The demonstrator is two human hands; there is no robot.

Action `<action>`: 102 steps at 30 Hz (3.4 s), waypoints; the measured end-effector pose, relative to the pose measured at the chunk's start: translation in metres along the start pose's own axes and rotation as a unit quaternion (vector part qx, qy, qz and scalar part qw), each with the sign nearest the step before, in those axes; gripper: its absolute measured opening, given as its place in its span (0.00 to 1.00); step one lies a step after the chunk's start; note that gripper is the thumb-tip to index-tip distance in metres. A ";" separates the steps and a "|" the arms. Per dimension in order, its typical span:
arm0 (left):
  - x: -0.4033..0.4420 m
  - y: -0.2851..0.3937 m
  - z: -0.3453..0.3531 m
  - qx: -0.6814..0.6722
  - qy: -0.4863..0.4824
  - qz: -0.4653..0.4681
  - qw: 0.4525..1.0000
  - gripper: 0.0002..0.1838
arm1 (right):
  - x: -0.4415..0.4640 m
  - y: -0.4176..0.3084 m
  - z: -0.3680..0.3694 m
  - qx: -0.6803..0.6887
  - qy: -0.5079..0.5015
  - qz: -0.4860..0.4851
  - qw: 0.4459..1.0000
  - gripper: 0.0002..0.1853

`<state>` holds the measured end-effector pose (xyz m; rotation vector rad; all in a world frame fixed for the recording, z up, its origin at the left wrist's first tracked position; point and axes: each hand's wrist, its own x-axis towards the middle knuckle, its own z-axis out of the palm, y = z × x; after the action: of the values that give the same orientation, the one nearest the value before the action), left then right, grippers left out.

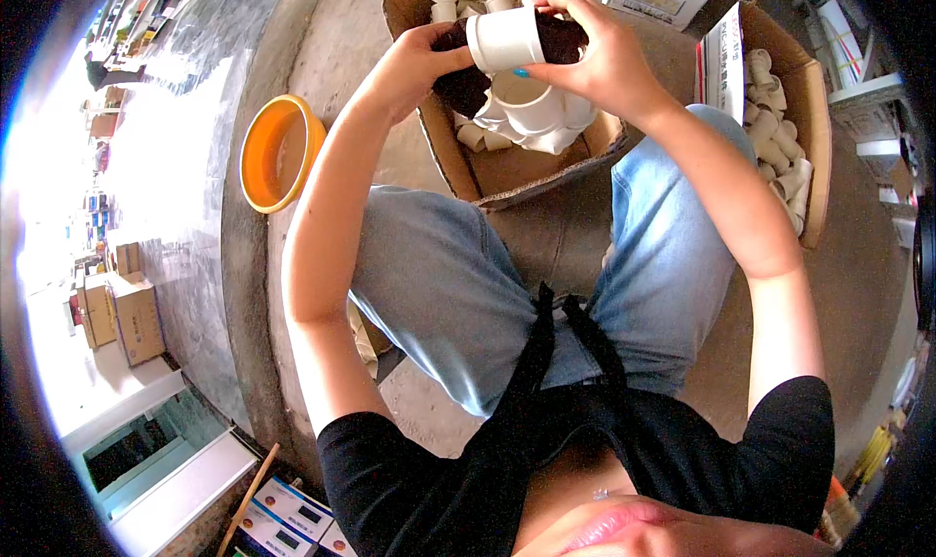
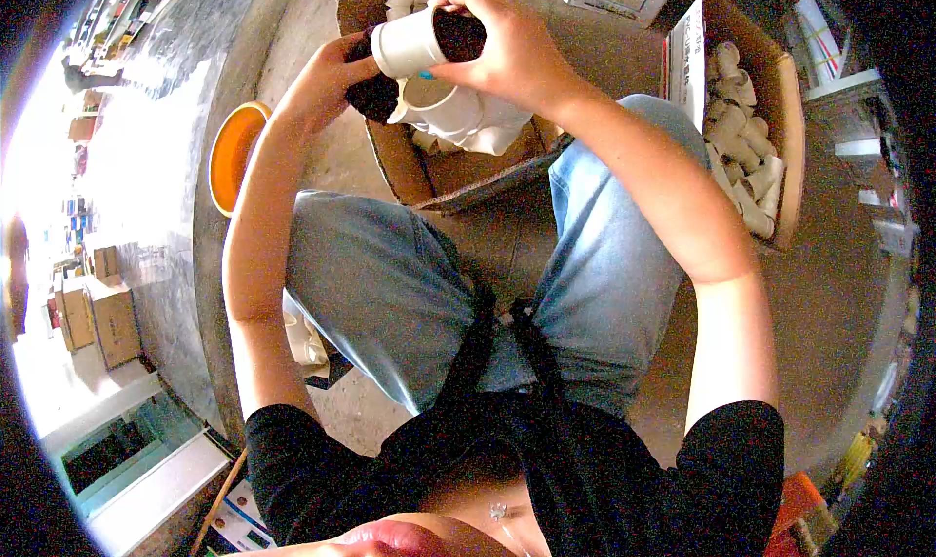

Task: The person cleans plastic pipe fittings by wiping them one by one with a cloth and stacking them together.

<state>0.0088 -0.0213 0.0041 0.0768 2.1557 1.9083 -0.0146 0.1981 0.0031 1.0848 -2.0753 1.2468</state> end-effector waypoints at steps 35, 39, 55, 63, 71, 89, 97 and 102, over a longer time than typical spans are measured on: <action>-0.006 0.017 0.034 -0.161 0.143 0.196 0.957 0.13 | 0.017 -0.012 -0.031 0.002 -0.109 0.037 0.993 0.34; -0.005 0.014 0.029 -0.127 0.122 0.209 0.962 0.13 | 0.018 -0.010 -0.034 -0.066 -0.091 -0.044 0.993 0.34; -0.009 0.015 0.015 -0.163 0.013 -0.075 0.984 0.17 | 0.003 -0.004 -0.019 -0.038 -0.091 0.048 0.994 0.25; -0.005 0.010 0.027 0.062 0.117 0.116 0.984 0.12 | 0.004 0.007 -0.015 0.055 -0.166 0.248 0.953 0.28; -0.013 0.019 0.037 0.360 0.214 0.385 0.823 0.15 | -0.002 0.008 -0.007 0.299 -0.170 0.451 0.824 0.33; -0.007 0.012 0.033 -0.156 0.172 0.157 0.960 0.11 | 0.019 -0.014 -0.029 0.003 -0.128 0.021 0.991 0.34; -0.002 0.007 0.031 -0.159 0.112 0.134 0.972 0.13 | 0.021 -0.012 -0.037 -0.052 -0.140 -0.035 0.988 0.33; -0.004 0.008 0.035 -0.043 0.135 0.180 0.973 0.14 | 0.014 -0.008 -0.034 -0.045 -0.144 -0.013 0.988 0.28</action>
<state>0.0196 0.0132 0.0089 0.2169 2.3592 2.3298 -0.0156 0.2206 0.0336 1.3090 -2.2955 1.0207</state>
